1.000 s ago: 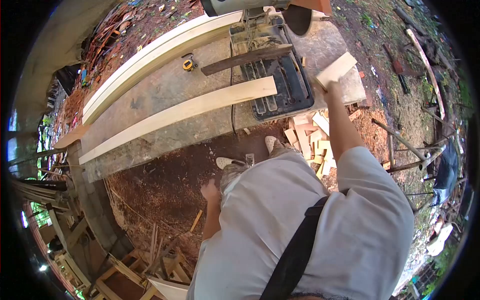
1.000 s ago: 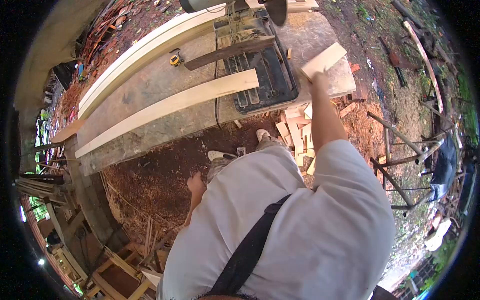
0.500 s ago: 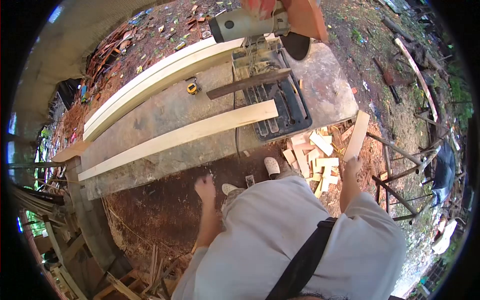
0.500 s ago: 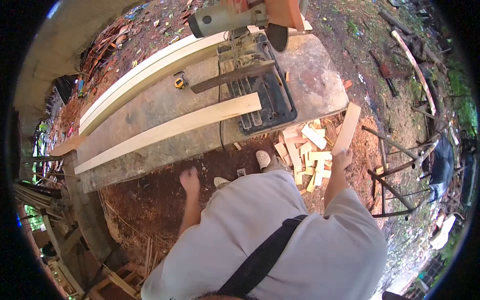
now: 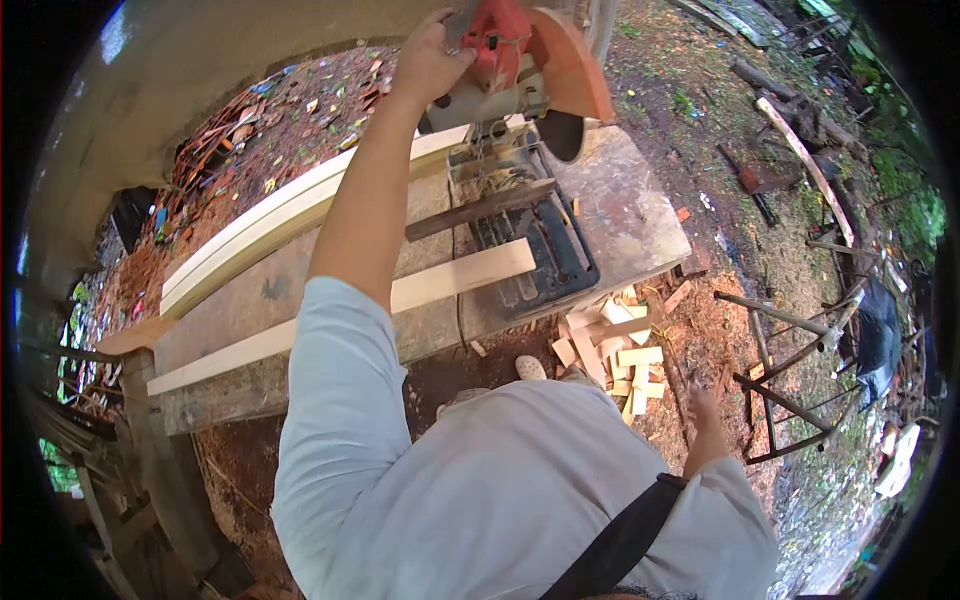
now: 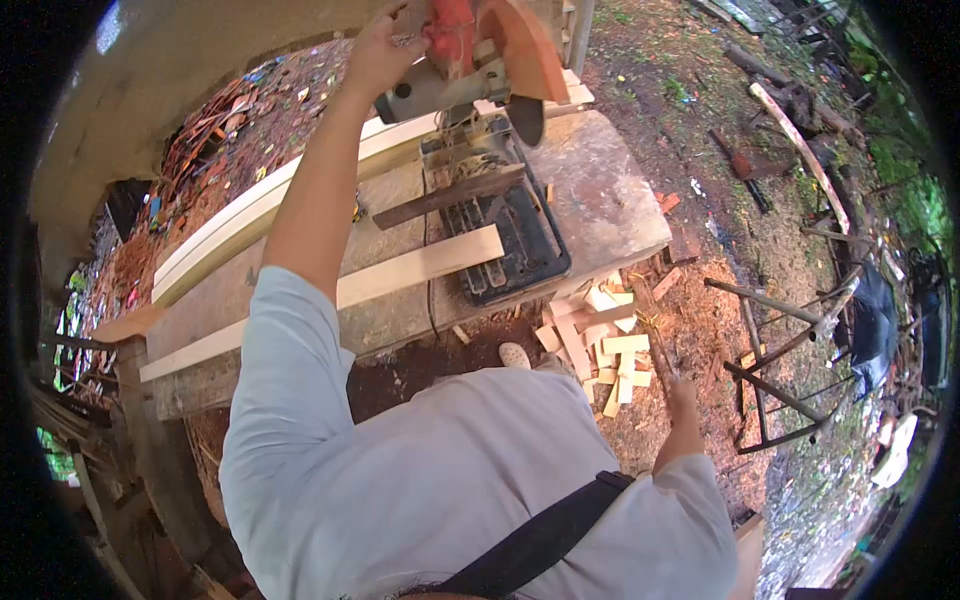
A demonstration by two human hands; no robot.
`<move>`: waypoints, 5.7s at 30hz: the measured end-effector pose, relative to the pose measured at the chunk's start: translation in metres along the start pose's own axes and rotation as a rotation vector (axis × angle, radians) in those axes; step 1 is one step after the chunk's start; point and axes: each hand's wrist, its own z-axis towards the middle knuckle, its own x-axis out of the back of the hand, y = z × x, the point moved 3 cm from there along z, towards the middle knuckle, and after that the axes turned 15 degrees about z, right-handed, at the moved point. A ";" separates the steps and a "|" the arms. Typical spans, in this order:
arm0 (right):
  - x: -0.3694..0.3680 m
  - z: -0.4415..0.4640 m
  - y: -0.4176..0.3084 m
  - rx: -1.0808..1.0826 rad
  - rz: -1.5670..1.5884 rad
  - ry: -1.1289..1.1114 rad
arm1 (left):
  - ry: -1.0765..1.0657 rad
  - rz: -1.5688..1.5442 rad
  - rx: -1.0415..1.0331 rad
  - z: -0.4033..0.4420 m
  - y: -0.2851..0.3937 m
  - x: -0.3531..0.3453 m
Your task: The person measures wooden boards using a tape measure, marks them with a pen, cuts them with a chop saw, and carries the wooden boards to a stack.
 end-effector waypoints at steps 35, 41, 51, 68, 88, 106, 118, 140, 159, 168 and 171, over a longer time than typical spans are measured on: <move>-0.011 -0.139 -0.019 -0.306 0.179 -0.024 | 0.081 -0.022 0.737 -0.209 -0.129 0.068; -0.173 -0.152 -0.076 -0.366 -0.412 -0.675 | -0.630 0.232 0.967 -0.323 -0.159 0.053; -0.429 -0.318 -0.218 1.034 -0.653 -1.333 | -0.637 -0.427 1.513 -0.583 -0.024 0.079; -0.727 -0.425 -0.191 1.534 -0.610 -1.276 | -1.426 0.208 2.263 -0.955 0.438 0.315; -0.792 -0.441 -0.162 1.349 -1.384 -0.828 | 0.269 0.489 2.394 -1.074 0.123 0.523; -0.773 -0.406 -0.150 1.173 -1.519 -0.575 | -0.524 0.979 1.826 -0.944 -0.292 0.550; -0.891 -0.655 -0.080 1.115 -1.174 -0.614 | -0.949 0.532 0.475 -0.742 -0.632 0.566; -1.085 -0.918 -0.083 1.389 -1.126 -0.754 | -0.870 0.471 0.571 -0.747 -0.926 0.774; -1.062 -0.611 -0.240 1.281 -0.558 -0.173 | -0.803 0.131 0.212 -0.501 -0.849 0.398; -1.047 -0.599 -0.114 1.206 -0.481 -0.096 | -0.756 0.074 0.115 -0.412 -0.820 0.246; -1.047 -0.603 -0.117 1.264 -0.498 -0.070 | -0.775 0.098 0.119 -0.387 -0.798 0.230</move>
